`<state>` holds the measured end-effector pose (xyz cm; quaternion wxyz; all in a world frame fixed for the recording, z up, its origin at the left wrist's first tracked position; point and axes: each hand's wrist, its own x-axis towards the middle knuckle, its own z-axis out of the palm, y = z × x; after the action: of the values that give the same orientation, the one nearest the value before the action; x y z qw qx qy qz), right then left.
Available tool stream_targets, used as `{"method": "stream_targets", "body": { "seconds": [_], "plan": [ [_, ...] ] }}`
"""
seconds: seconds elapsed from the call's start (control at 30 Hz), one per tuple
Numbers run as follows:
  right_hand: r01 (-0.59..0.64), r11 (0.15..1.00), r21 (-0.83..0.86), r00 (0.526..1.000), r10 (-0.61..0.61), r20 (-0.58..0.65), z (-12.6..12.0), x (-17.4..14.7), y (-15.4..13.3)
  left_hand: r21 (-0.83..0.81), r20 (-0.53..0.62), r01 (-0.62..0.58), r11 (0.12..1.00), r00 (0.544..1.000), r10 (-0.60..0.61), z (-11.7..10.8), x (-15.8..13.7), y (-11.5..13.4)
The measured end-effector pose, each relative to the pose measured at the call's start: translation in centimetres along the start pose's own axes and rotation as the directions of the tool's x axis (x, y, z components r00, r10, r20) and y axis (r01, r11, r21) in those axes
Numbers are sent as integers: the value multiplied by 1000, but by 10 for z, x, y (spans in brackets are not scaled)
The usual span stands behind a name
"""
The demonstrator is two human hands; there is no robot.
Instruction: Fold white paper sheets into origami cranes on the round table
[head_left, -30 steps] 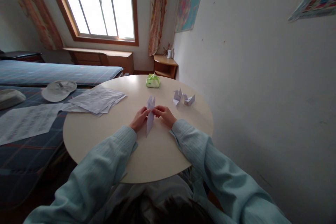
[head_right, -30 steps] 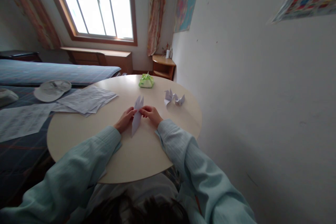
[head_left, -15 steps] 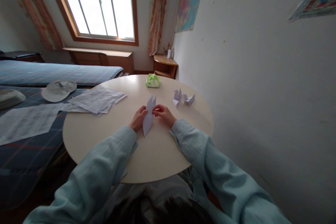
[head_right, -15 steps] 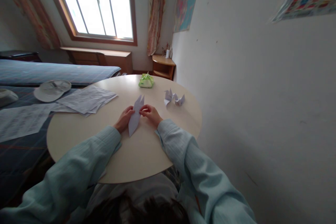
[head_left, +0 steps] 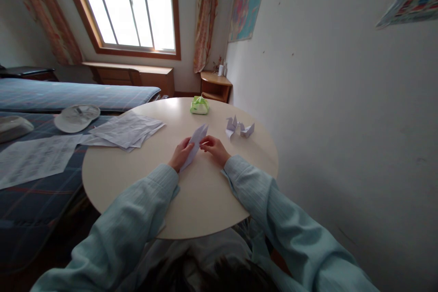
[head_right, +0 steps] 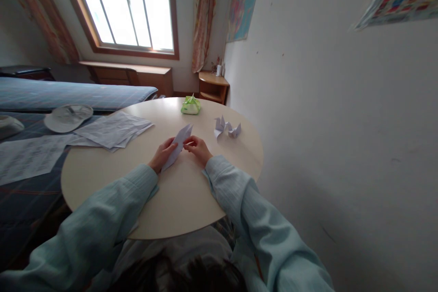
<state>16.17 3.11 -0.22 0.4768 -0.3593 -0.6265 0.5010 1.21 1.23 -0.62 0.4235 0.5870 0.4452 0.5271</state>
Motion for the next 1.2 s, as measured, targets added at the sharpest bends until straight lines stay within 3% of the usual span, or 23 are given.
{"method": "stream_targets", "body": {
  "seconds": [0.4,0.67,1.2],
  "plan": [
    [1,1000,4,998,0,-65,-1,1,0,-179,74,112,977,992,-100,5,-6,8],
    [3,1000,22,998,-2,-60,0,-1,-1,-177,86,128,976,990,-114,6,-5,6],
    [14,1000,19,998,-13,-62,-1,0,0,-198,138,18,980,990,10,4,-3,0]
  ]
}}
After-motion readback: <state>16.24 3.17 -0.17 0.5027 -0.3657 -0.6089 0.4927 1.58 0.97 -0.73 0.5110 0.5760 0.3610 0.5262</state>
